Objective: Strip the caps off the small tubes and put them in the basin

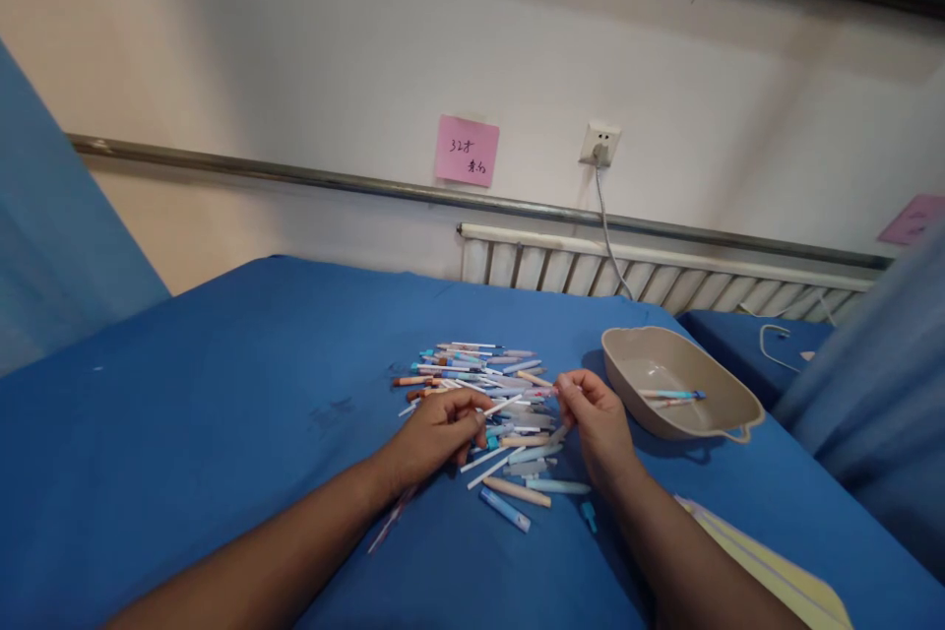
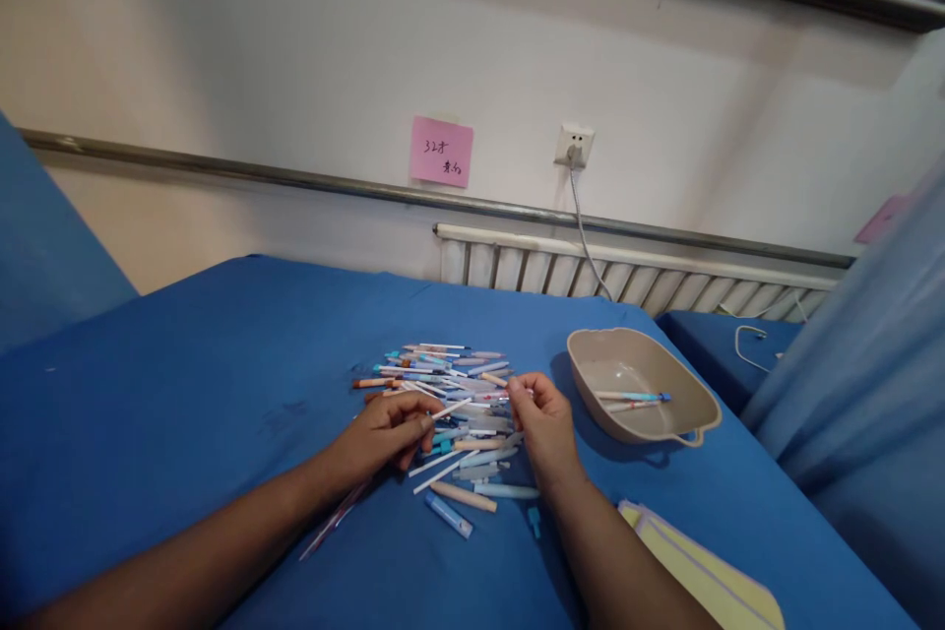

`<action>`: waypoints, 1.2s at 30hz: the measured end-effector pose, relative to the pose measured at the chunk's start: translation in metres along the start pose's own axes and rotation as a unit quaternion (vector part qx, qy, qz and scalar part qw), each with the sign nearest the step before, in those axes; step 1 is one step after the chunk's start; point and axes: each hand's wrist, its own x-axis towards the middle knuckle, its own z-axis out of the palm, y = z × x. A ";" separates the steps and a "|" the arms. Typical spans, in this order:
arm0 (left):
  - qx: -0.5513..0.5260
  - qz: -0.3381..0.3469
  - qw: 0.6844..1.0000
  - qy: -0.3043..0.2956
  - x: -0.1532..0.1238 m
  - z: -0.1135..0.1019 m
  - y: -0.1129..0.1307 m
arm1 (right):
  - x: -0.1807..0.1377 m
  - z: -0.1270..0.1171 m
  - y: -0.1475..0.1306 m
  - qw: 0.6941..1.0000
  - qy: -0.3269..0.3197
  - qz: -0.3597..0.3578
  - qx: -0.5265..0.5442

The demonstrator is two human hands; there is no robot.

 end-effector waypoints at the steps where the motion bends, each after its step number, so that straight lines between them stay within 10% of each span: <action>1: 0.001 0.001 1.000 -0.001 0.000 0.000 0.000 | 0.000 0.000 0.000 1.000 0.001 -0.001 -0.004; 11: 0.023 0.021 0.998 -0.053 -0.002 0.001 -0.007 | -0.012 0.018 0.002 0.993 -0.102 0.016 -0.057; 36: 0.052 0.025 0.994 0.097 0.002 0.001 -0.002 | -0.016 0.022 0.005 0.992 -0.121 0.017 -0.036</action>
